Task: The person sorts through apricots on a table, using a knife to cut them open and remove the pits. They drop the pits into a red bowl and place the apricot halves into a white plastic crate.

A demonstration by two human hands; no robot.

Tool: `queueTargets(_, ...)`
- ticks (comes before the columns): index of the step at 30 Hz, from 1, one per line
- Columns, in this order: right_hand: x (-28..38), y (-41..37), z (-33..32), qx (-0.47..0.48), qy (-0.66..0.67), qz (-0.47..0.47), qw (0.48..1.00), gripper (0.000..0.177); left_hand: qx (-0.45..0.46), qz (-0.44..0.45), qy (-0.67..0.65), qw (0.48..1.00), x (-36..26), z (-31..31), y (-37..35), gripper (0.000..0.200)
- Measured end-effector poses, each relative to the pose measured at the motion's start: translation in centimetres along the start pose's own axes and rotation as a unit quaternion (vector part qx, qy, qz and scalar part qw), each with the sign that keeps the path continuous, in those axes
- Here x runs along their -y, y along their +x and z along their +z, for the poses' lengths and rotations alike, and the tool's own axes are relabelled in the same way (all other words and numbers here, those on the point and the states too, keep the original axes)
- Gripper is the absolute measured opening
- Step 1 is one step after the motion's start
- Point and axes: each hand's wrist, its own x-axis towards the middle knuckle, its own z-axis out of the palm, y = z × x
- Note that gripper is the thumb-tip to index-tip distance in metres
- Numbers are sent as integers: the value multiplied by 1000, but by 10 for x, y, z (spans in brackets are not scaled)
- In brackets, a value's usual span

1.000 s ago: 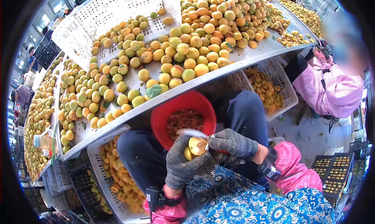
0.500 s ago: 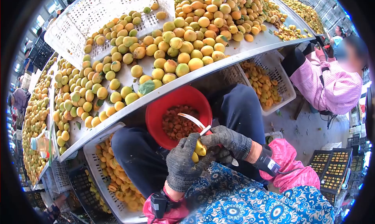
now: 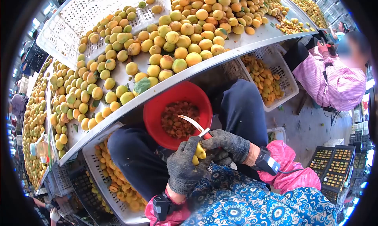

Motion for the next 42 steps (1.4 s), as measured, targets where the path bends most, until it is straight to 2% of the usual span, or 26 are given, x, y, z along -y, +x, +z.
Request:
queueTargets(3, -5, 2, -10, 28, 28, 6, 999, 34, 5, -15, -14, 1000, 0, 3, -1, 56)
queueTargets(6, -3, -4, 1, -20, 32, -6, 999, 37, -13, 1, -23, 1000, 2, 6, -2, 56)
queueTargets(10, -6, -2, -4, 2, 19, -13, 1000, 39, -8, -1, -2, 1000, -2, 6, -3, 56)
queueTargets(15, -11, -2, -13, 35, 24, -13, 999, 35, -40, 7, -9, 999, -6, 10, -5, 58)
queueTargets(19, -17, 0, -13, 11, 43, -28, 999, 28, -48, 14, -8, 999, -8, 12, -4, 58)
queueTargets(22, -21, -1, -15, 31, 67, -30, 997, 28, -45, 2, -5, 999, -15, 8, -3, 58)
queueTargets(24, -21, -1, -14, 36, 78, -34, 996, 28, -50, -39, -21, 998, -23, 8, -2, 43)
queueTargets(28, -24, -1, -17, 68, 107, -48, 991, 27, -69, -36, -9, 997, -24, 11, -1, 42)
queueTargets(31, -23, -2, -10, 60, 102, -59, 991, 28, -117, -49, -31, 991, -19, 15, -1, 42)
queueTargets(35, -19, -4, -9, 72, 118, -40, 990, 27, -98, -76, -54, 991, -17, 13, 0, 41)
queueTargets(37, -13, 0, -3, -38, -28, -93, 995, 27, -100, -89, -53, 990, -11, 13, -4, 41)
queueTargets(38, -11, 2, -1, -35, -29, -92, 995, 27, -103, -89, -51, 989, -9, 13, -5, 41)
queueTargets(39, -12, 2, 1, -87, -166, -151, 971, 29, -99, -106, -43, 988, -7, 12, -6, 41)
queueTargets(40, -14, 2, 2, -139, -299, -206, 921, 30, -94, -122, -37, 987, -6, 12, -7, 41)
queueTargets(41, -17, 9, 2, -131, -325, -289, 891, 35, -105, -129, -40, 985, -5, 12, -6, 41)
queueTargets(42, -17, 9, 1, -130, -327, -289, 890, 35, -107, -130, -40, 985, -4, 11, -3, 41)
